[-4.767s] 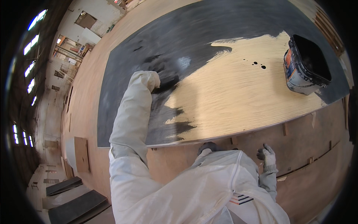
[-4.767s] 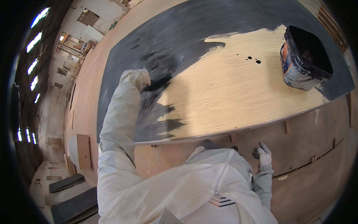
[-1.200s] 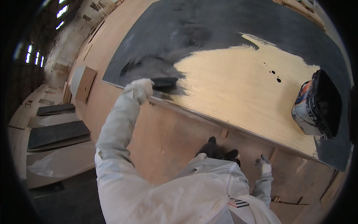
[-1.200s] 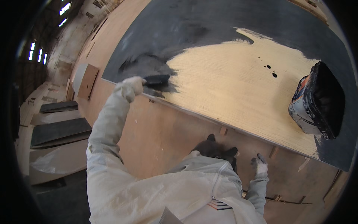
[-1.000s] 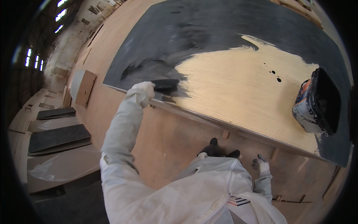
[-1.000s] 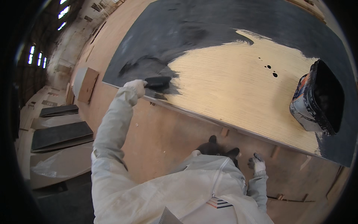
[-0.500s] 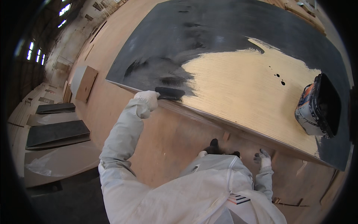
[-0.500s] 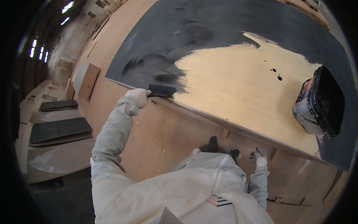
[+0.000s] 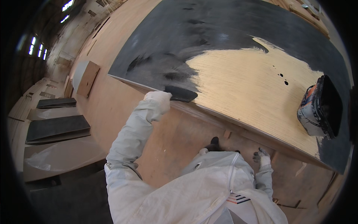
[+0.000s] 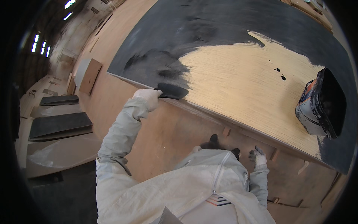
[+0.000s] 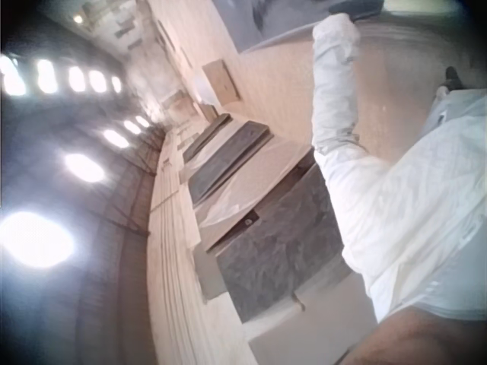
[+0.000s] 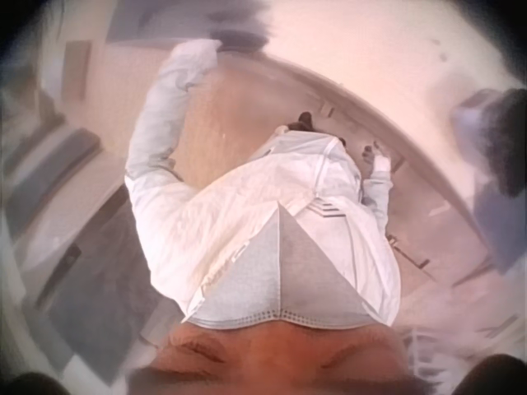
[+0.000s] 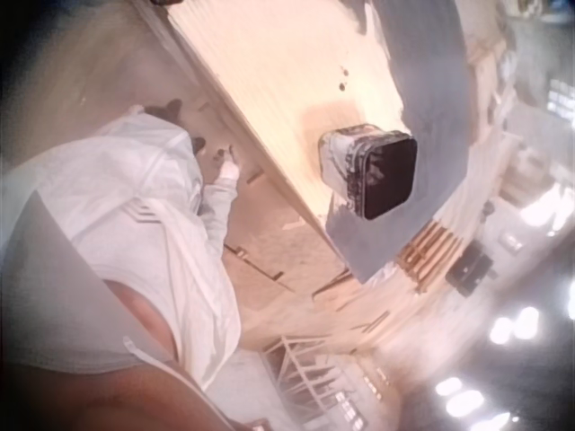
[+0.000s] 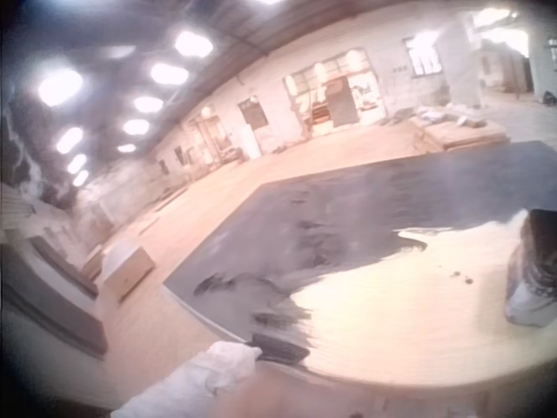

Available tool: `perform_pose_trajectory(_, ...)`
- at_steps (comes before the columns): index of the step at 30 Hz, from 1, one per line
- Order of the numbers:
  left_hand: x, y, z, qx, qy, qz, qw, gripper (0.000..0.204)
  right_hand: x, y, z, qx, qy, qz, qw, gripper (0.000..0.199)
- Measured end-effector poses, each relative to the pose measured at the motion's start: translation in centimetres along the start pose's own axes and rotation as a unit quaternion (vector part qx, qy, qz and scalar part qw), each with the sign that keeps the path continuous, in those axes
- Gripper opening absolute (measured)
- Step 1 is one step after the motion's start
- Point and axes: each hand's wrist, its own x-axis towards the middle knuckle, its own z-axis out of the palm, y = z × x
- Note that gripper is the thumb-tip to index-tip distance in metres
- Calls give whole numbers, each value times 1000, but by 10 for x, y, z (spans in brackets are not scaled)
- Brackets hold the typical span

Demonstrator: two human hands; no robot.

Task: The person applies black paint to a large wooden board using a brush. They repeatedly dip the brush into a paint bucket and spread the paint across the surface in broad strokes, gradually covering more of the board.

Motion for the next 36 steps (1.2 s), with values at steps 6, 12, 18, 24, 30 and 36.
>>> perform_pose_trajectory(6,-1,2,-18,-48,-4,-5,999,39,4,-7,-4,-57,-24,10,998,49)
perform_pose_trajectory(12,0,10,-9,-16,4,42,999,40,-1,-1,-12,-24,-5,13,1000,49)
perform_pose_trajectory(18,-4,3,8,-13,49,-19,999,43,42,60,-77,198,-103,75,972,43)
perform_pose_trajectory(24,-19,5,41,-37,34,-71,996,46,-20,23,-14,49,35,31,998,24)
perform_pose_trajectory(30,-27,22,29,-56,57,-54,995,44,33,27,-41,182,-91,143,969,36)
perform_pose_trajectory(36,-43,29,28,-38,30,-36,998,44,20,-27,-19,-95,-42,-8,995,47)
